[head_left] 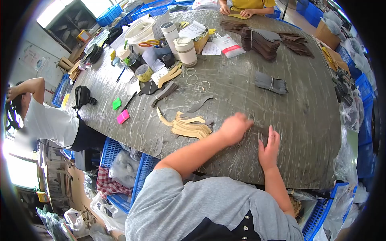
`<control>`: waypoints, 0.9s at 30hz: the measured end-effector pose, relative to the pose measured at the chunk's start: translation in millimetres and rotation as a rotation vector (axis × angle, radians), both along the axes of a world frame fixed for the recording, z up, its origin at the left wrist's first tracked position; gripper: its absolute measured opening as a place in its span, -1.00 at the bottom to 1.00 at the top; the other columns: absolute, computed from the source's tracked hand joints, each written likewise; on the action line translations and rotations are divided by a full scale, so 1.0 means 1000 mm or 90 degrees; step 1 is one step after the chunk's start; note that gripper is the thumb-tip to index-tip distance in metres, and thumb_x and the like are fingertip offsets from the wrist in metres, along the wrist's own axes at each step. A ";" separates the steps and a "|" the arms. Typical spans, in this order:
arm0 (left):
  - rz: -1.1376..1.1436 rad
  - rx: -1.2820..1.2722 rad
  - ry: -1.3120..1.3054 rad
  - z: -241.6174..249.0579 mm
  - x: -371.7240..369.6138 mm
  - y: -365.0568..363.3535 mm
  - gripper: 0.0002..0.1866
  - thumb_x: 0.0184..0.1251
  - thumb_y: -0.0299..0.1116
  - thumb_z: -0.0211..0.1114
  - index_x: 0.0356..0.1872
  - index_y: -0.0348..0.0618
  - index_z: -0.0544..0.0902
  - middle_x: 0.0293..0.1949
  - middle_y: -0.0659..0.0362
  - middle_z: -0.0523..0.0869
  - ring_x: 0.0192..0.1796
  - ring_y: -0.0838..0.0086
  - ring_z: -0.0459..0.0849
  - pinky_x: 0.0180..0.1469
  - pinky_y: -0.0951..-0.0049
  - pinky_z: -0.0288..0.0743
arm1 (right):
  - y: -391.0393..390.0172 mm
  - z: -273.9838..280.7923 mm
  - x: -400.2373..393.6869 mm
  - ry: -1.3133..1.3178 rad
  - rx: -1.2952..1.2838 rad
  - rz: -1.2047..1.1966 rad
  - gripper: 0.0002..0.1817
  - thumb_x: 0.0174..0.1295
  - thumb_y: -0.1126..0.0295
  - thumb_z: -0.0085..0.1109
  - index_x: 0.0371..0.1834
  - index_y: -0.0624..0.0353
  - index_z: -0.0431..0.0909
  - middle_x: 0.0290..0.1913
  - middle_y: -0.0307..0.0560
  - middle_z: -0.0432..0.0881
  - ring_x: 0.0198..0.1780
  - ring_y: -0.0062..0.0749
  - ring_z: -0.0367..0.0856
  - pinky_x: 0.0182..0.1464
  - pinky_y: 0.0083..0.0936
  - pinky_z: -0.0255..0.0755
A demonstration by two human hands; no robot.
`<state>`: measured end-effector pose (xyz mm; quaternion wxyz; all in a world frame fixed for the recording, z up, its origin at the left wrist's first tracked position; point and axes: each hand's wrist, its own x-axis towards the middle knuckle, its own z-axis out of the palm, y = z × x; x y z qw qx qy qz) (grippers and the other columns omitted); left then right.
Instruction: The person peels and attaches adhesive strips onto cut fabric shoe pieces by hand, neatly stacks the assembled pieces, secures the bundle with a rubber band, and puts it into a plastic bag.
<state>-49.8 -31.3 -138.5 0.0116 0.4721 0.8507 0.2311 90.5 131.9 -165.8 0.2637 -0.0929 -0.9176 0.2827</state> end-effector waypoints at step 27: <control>0.044 -0.031 0.006 -0.016 -0.178 0.179 -0.17 -0.03 0.03 0.53 0.31 -0.12 0.53 0.36 -0.06 0.49 0.48 0.07 0.30 0.47 -0.14 0.10 | 0.002 0.006 -0.005 -0.067 0.060 0.044 -0.55 0.13 0.42 0.29 0.13 0.12 0.51 0.12 0.00 0.46 0.17 -0.03 0.41 0.17 -0.07 0.27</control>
